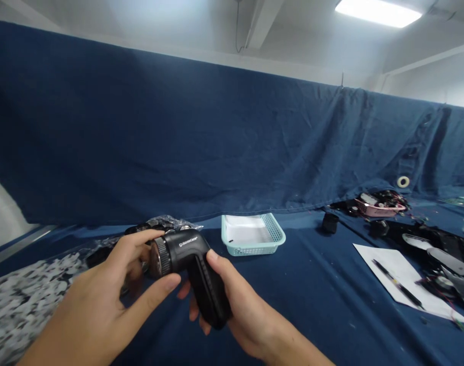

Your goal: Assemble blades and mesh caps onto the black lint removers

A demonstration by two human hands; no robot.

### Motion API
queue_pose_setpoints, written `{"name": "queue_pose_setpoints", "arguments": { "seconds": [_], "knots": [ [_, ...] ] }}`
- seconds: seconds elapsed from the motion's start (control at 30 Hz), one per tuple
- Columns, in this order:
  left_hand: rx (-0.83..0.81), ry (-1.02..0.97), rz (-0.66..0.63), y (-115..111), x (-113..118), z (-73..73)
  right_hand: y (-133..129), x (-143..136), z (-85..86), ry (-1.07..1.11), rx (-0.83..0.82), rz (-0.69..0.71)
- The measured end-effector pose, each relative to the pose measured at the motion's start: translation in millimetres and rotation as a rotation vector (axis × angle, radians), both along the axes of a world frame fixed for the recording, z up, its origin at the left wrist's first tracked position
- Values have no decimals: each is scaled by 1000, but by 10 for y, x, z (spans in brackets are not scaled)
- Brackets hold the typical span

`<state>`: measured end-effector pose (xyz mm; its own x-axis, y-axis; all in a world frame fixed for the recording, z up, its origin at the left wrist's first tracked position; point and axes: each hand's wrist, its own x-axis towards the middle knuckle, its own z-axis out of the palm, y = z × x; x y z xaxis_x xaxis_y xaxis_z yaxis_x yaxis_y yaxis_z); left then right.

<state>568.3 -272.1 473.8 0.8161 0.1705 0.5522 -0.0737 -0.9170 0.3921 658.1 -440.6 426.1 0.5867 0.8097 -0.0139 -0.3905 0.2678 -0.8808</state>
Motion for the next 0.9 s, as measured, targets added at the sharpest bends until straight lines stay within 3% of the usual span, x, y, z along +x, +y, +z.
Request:
{"name": "queue_pose_setpoints", "arguments": {
  "seconds": [0.2, 0.37, 0.47, 0.67, 0.77, 0.9],
  "knots": [
    [-176, 48, 27, 141, 57, 11, -22, -36, 54, 29, 103, 108],
    [-52, -62, 44, 118, 145, -7, 7, -21, 6, 390, 75, 251],
    [-71, -69, -120, 150, 177, 29, 11, 14, -29, 556, 159, 335],
    [-485, 130, -652, 359, 189, 27, 58, -15, -257, 590, 103, 563],
    [-536, 158, -791, 408, 186, 5, 123, -78, -351, 514, 82, 577],
    [-562, 106, -896, 394, 218, -5, 195, -146, -364, 428, 117, 496]
  ]
}}
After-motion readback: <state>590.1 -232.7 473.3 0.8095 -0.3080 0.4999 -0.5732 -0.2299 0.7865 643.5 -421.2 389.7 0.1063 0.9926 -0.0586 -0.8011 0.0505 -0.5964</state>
